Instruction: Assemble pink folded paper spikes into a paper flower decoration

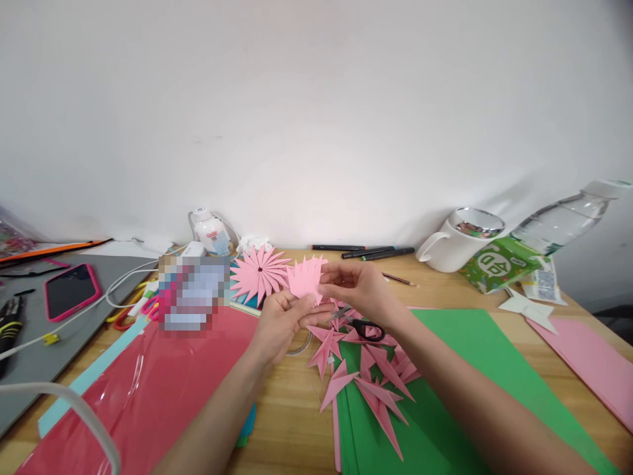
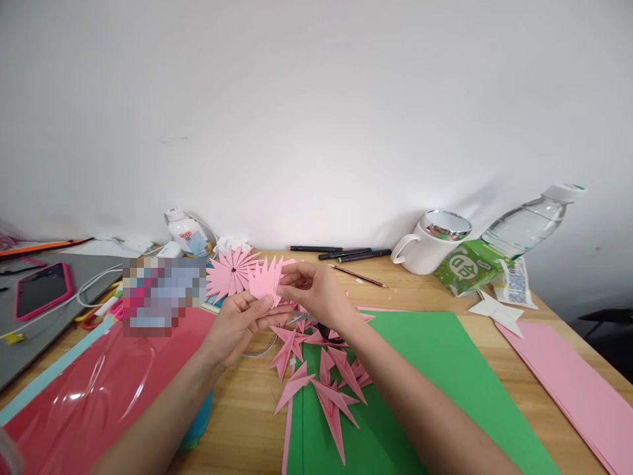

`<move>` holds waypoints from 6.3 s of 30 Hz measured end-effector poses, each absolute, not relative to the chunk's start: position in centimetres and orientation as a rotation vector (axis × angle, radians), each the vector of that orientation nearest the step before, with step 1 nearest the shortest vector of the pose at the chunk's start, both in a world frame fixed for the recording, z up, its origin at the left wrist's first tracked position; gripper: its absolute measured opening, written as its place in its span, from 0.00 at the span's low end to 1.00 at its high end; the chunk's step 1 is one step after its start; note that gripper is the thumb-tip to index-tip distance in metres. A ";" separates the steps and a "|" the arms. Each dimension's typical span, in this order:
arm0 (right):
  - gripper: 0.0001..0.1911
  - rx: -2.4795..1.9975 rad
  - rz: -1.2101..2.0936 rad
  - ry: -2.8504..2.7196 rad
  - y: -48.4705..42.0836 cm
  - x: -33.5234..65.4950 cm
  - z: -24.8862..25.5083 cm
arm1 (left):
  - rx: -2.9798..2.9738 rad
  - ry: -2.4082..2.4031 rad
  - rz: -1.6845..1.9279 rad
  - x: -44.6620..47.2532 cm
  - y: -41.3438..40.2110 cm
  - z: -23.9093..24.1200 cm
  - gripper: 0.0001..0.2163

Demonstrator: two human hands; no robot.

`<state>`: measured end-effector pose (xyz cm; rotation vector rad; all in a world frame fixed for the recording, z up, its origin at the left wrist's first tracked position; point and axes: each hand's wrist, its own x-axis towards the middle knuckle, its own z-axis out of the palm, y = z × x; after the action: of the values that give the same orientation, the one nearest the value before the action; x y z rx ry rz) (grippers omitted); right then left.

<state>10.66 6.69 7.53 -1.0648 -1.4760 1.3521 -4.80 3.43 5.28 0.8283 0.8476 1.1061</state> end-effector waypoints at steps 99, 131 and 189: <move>0.19 -1.111 1.200 -1.566 6.4 10.2 6.7 | 0.978 0.852 1.029 -4.1 2.8 5.6 0.11; 0.06 -0.849 1.133 -2.197 5.5 10.8 8.7 | 1.138 1.381 1.806 -6.6 4.3 5.4 0.10; 0.08 -0.890 0.652 -2.069 4.4 9.4 7.7 | 0.994 1.394 1.856 -5.7 4.0 5.5 0.16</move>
<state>9.36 4.40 7.69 -0.8902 -2.0695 0.6520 -5.75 3.97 5.51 0.9943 1.3940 1.8561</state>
